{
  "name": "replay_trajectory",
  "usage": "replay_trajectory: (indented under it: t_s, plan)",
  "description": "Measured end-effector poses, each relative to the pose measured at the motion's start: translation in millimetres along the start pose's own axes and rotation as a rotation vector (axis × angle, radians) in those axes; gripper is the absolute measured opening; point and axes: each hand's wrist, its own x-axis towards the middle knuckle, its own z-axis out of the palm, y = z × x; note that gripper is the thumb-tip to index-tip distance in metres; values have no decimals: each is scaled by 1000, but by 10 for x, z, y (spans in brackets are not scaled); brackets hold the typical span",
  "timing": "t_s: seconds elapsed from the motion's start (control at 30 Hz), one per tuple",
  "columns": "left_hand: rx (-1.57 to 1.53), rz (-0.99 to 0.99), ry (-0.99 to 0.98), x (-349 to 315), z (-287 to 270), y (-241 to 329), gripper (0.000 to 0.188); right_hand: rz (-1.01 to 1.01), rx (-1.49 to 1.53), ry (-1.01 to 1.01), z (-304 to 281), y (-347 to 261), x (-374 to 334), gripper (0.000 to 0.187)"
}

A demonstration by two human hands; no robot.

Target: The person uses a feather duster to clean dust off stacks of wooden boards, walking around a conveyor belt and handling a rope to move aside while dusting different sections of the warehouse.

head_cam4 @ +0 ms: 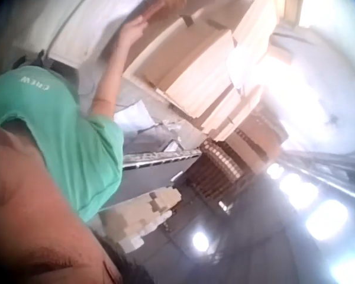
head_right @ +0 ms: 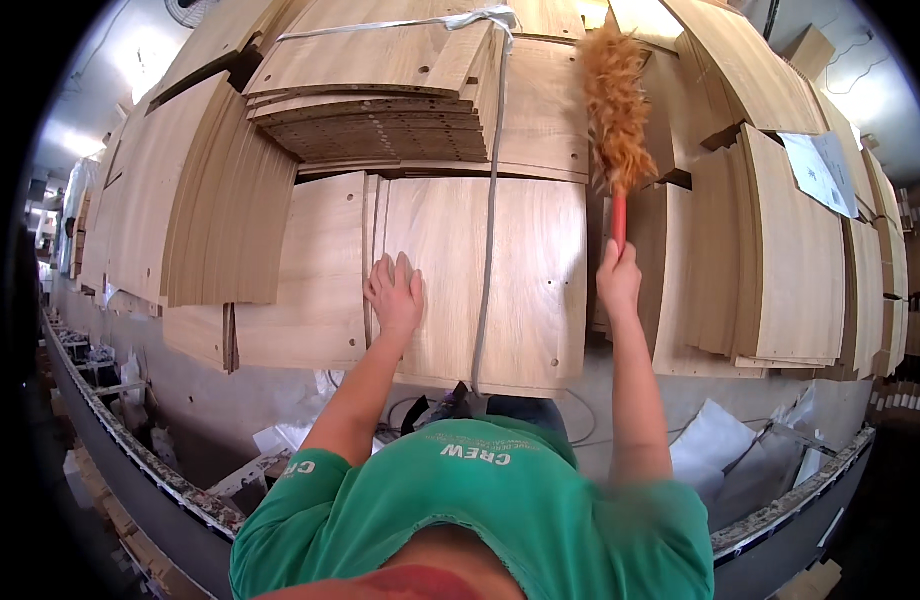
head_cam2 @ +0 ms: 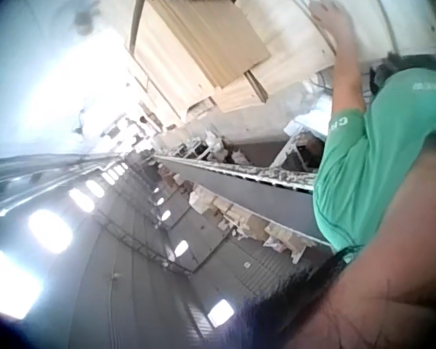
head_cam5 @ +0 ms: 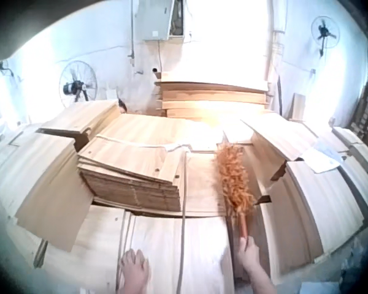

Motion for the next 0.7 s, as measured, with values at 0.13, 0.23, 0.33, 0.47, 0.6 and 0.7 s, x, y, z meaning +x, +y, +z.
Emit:
replay_trajectory:
  t_s: [0.13, 0.23, 0.33, 0.47, 0.6, 0.7]
  plan:
    - [-153, 86, -37, -16, -80, -167, 45, -63, 3, -60, 242, -277, 1049, 43]
    - [-203, 146, -7, -244, -451, -217, 44, -108, -101, -153, 326, -391, 1180, 44]
    - [-282, 166, -96, -833, -647, -471, 47, -280, -229, -141, 348, -168, 871, 40]
    - [-593, 126, -184, -1315, -533, -496, 50, -256, -269, -284, -236, 239, -792, 43]
    - [-1033, -216, -485, -1215, -549, 253, 65, -77, -526, -244, -1158, 1060, -2725, 51]
    - [-824, -22, -420, -1114, -432, 620, 73, 509, -557, -274, -1604, 1086, -4040, 45]
